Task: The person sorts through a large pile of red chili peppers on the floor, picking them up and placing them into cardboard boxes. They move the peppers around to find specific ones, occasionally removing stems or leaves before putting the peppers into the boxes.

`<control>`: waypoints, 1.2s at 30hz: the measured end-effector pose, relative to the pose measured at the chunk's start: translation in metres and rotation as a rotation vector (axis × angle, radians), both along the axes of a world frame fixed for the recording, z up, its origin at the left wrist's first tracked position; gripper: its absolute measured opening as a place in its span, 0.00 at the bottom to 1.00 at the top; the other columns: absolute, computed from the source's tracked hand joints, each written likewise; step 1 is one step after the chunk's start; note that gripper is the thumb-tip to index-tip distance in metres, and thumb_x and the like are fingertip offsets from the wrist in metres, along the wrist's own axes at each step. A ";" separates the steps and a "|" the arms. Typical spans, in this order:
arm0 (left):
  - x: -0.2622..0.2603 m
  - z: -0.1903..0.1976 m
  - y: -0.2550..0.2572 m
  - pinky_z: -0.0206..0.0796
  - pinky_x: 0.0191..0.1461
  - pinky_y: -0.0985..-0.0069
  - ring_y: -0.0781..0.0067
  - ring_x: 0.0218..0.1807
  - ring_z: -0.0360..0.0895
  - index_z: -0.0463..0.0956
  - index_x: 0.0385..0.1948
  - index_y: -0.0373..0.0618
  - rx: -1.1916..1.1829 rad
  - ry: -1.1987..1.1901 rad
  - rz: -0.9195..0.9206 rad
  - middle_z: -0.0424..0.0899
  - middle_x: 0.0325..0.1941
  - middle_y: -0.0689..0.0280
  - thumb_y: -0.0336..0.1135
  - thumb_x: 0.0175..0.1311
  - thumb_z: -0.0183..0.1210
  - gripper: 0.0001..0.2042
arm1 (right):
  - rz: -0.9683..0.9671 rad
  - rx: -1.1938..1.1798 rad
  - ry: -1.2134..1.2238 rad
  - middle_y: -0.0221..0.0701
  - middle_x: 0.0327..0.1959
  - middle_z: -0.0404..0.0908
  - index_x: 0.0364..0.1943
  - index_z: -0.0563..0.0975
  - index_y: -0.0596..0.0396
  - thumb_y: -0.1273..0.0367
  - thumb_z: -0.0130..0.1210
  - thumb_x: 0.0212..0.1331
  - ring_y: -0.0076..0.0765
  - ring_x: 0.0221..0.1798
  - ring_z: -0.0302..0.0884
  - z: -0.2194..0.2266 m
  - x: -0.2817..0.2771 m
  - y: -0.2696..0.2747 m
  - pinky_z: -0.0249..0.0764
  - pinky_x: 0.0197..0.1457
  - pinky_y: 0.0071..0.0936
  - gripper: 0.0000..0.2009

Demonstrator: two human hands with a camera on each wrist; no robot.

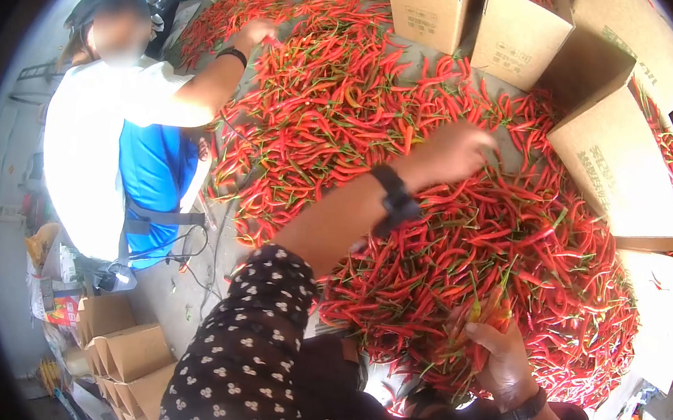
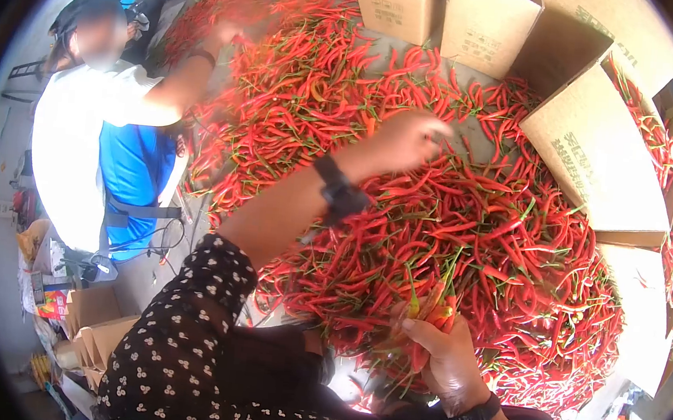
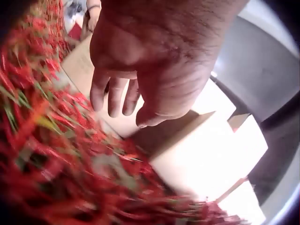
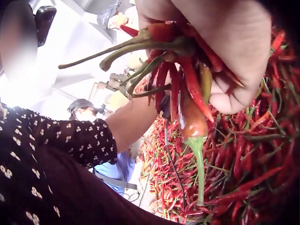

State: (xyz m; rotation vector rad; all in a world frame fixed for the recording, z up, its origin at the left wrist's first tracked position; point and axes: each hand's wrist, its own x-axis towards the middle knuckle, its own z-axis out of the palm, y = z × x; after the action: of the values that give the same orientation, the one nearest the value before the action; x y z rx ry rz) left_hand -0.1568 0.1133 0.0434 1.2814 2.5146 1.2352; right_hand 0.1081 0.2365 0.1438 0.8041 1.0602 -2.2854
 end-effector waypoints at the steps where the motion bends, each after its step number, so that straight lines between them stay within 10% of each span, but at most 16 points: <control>1: -0.015 -0.017 -0.030 0.68 0.41 0.63 0.56 0.40 0.76 0.78 0.40 0.46 -0.034 0.116 0.153 0.78 0.37 0.56 0.27 0.49 0.58 0.14 | -0.001 0.024 0.010 0.34 0.35 0.78 0.41 0.73 0.63 0.76 0.56 0.51 0.28 0.37 0.76 0.000 -0.002 -0.001 0.73 0.45 0.27 0.12; 7: -0.079 -0.066 -0.156 0.67 0.51 0.60 0.55 0.49 0.74 0.77 0.41 0.44 -0.558 0.336 0.469 0.77 0.45 0.59 0.28 0.54 0.53 0.12 | -0.021 0.030 -0.091 0.33 0.31 0.78 0.40 0.74 0.63 0.75 0.57 0.52 0.25 0.33 0.75 -0.003 -0.010 -0.006 0.72 0.42 0.24 0.11; 18: -0.066 -0.080 -0.172 0.69 0.42 0.62 0.57 0.37 0.78 0.77 0.41 0.42 -0.876 0.123 0.437 0.80 0.39 0.54 0.35 0.59 0.55 0.11 | 0.012 -0.003 -0.122 0.33 0.31 0.78 0.40 0.74 0.63 0.74 0.58 0.52 0.28 0.33 0.75 -0.015 -0.030 -0.015 0.73 0.43 0.26 0.11; 24: -0.012 -0.015 -0.172 0.68 0.35 0.79 0.79 0.31 0.76 0.74 0.37 0.40 0.369 -1.068 0.485 0.80 0.33 0.67 0.36 0.67 0.50 0.09 | -0.012 -0.009 -0.141 0.36 0.35 0.78 0.42 0.73 0.64 0.74 0.56 0.53 0.32 0.38 0.77 -0.021 -0.032 -0.016 0.77 0.43 0.33 0.12; 36: 0.065 0.034 -0.098 0.57 0.22 0.87 0.86 0.19 0.67 0.72 0.33 0.43 0.231 -1.187 0.205 0.75 0.22 0.72 0.36 0.65 0.54 0.06 | -0.125 -0.028 -0.016 0.35 0.36 0.79 0.44 0.73 0.64 0.74 0.56 0.56 0.32 0.39 0.79 -0.023 -0.032 -0.019 0.79 0.45 0.34 0.12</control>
State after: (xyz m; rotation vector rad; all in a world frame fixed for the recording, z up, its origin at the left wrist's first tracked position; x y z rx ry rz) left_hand -0.0917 0.0148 0.0770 0.1052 1.6392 1.6493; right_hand 0.0758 0.2175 0.1207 0.8990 0.9943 -2.3877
